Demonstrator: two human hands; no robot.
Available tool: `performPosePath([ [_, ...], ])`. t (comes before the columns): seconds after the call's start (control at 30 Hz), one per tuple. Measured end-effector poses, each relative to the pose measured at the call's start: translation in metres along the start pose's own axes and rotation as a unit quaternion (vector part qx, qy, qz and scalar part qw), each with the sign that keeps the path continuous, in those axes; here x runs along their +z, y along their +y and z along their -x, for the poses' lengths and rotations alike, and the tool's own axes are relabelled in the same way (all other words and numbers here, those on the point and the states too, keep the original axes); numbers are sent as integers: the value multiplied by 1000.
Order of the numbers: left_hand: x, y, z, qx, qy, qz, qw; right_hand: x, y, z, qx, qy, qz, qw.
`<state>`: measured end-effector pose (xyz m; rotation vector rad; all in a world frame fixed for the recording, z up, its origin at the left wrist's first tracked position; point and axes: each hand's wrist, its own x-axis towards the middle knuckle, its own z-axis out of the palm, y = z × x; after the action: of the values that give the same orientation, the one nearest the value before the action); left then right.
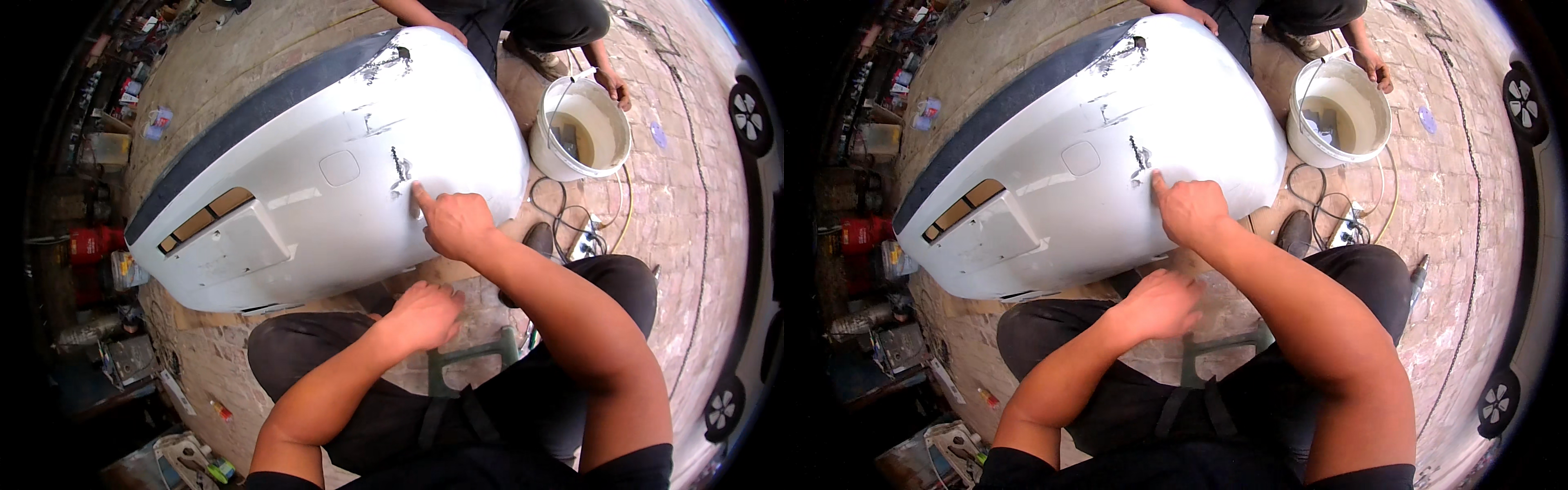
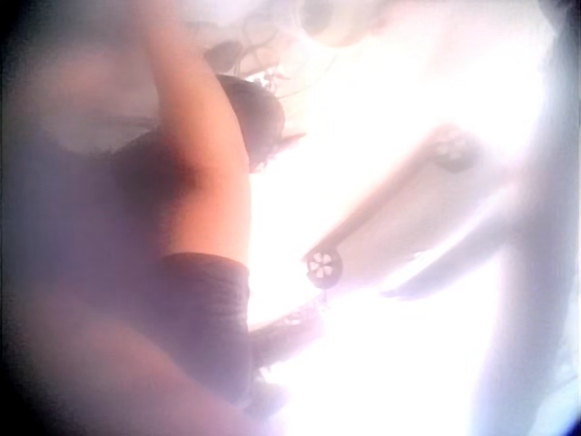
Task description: The person uses a heat gun to soften a damaged area on a white car bumper and then manually smooths the plastic with their fingers. They flip the bumper over to inspect the interior side of the repair.
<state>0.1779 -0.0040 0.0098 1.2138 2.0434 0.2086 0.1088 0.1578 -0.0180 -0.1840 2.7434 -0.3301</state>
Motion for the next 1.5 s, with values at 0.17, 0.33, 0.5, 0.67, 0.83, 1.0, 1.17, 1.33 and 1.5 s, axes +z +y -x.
performPosePath([
  [0.17, -15, -11, -6, -18, -10, 3, 1000, -81, 30, 31, 12, -12, -15, 1000],
  [0.33, -27, -28, -12, -78, 72, 47, 993, -166, 105, 150, 33, 253, -301, 919],
  [0.5, -12, -15, -9, -58, 105, 56, 991, -75, 188, 298, 221, 357, -350, 837],
  [0.67, 61, -62, 1, 18, -23, 132, 991, 167, 185, 435, 379, 270, -412, 783],
  [0.83, 124, -76, 25, -43, -38, 172, 983, 307, 123, 469, 576, 123, -432, 683],
  [1.0, 134, -27, 26, -220, -30, 289, 931, 335, 127, 423, 567, 234, -446, 652],
  [1.17, 142, 3, 42, -308, -17, 353, 883, 365, 146, 357, 557, 241, -484, 630],
  [1.33, 146, 18, 64, -361, -5, 381, 851, 373, 158, 318, 575, 278, -392, 662],
  [1.5, 141, 21, 67, -384, -7, 388, 838, 357, 151, 319, 565, 292, -334, 696],
])
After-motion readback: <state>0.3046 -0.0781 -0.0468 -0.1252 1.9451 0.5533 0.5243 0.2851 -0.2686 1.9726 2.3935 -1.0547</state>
